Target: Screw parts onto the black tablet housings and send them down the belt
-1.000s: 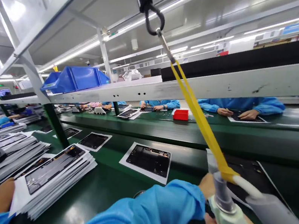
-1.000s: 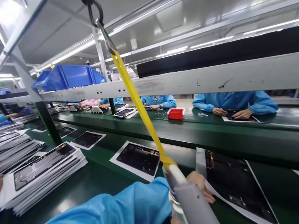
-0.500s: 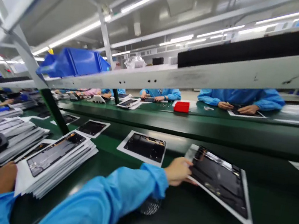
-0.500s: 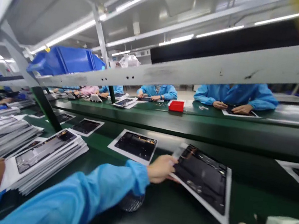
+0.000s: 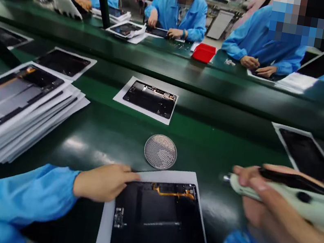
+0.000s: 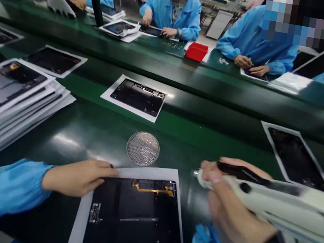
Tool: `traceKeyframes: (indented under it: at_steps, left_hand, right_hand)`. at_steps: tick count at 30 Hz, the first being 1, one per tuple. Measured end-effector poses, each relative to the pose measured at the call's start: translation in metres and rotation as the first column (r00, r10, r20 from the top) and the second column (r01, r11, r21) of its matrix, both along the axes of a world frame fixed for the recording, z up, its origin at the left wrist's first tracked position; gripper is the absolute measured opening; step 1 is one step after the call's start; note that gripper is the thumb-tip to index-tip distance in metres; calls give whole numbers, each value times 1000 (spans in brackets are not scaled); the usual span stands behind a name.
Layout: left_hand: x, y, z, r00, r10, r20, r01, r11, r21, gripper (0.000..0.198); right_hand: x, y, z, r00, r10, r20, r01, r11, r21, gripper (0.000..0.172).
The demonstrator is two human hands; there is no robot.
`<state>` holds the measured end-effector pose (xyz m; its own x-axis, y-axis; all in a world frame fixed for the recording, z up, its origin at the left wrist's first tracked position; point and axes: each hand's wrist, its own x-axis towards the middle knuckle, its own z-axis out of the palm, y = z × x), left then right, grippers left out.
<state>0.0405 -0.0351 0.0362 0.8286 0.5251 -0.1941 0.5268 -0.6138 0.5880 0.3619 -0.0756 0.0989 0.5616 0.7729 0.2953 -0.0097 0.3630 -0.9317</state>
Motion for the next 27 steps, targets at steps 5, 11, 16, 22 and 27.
traceKeyframes:
  at_steps: [5, 11, 16, 22, 27]
  left_hand:
    - [30, -17, -15, 999, 34, -40, -9, 858, 514, 20]
    - [39, -12, -41, 999, -40, 13, 27, 848, 529, 12]
    - [41, -15, -40, 996, -25, 82, -25, 833, 553, 12]
    - [46, -19, -38, 994, -15, 106, -46, 831, 554, 18]
    - [46, -17, -34, 996, -18, 86, -31, 843, 536, 19]
  right_hand:
    - [-55, 28, -30, 980, 196, -38, -199, 977, -80, 25]
    - [-69, 29, -66, 967, 242, 77, -219, 949, -225, 23]
    - [-71, 22, -71, 947, 301, 114, -262, 927, -270, 22]
    - [-77, 22, -66, 954, 283, 97, -250, 932, -262, 19]
    - [-82, 24, -65, 945, 325, 33, -310, 924, -225, 19]
